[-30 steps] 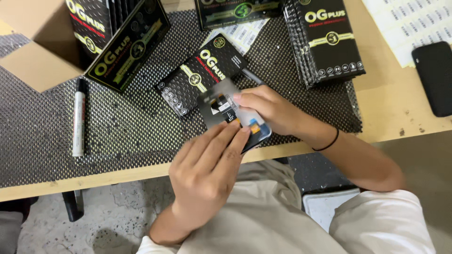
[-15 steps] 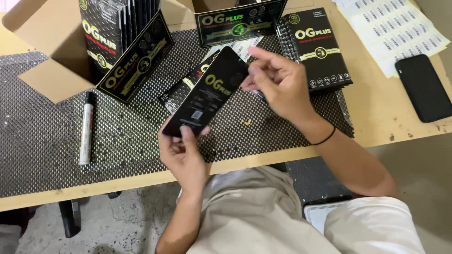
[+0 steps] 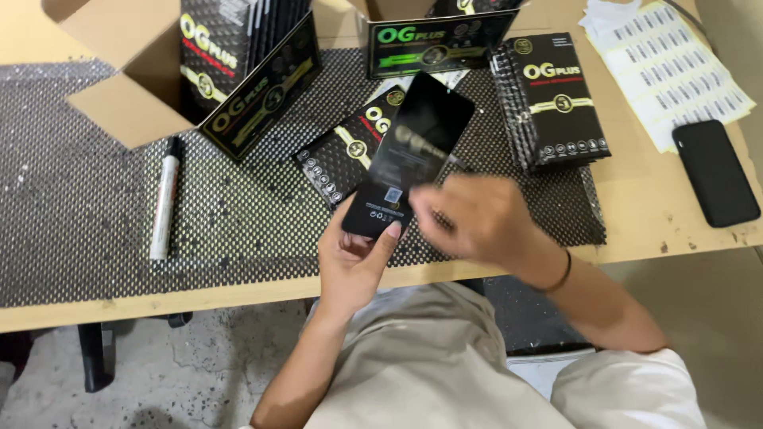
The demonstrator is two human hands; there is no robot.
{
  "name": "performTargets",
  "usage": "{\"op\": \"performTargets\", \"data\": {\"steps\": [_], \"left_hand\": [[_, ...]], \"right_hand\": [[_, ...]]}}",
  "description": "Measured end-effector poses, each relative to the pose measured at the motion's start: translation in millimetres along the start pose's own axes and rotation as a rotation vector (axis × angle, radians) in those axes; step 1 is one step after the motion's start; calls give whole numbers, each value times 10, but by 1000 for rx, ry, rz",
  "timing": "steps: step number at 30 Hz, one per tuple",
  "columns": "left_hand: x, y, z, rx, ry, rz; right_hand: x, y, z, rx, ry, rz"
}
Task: The person places smartphone screens into protective plastic sleeves and then into boxes, handling multiple units individually.
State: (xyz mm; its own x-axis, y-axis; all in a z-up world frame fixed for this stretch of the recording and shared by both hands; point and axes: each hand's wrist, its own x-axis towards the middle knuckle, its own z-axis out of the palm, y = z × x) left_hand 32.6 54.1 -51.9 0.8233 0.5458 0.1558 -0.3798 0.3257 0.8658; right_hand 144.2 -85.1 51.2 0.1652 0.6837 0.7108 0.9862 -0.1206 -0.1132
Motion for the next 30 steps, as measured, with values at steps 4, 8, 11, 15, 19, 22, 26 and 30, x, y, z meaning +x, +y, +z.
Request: {"op": "performTargets", "data": {"steps": [4,8,11,15,19,22,26,30], "left_hand": [[-30,-31,-97,8,39,17],[-125,63,-85,25,58,2],[-164,218,15,23,0,-62],[-128,413,143,-185,-226,34],[-167,443,76,-121,-208,-99],[-178,304,-3,-16,-222,-112],[-196,-38,-119,-294,-226,80],[-204,-10,-132,-335,-246,52]], "right_hand": [[-181,-255,-190,465,-49,53],[-730,-12,-351,971,166,312],[-1307,240,-284,1007,421,500],[-1499,208,-151,491,590,779],[-1453,122,-135,463,587,761],[-1495,193,-105,473,579,783],[-1630,336,-30,525,542,584],[-1405,232,-79,516,486,594]]}}
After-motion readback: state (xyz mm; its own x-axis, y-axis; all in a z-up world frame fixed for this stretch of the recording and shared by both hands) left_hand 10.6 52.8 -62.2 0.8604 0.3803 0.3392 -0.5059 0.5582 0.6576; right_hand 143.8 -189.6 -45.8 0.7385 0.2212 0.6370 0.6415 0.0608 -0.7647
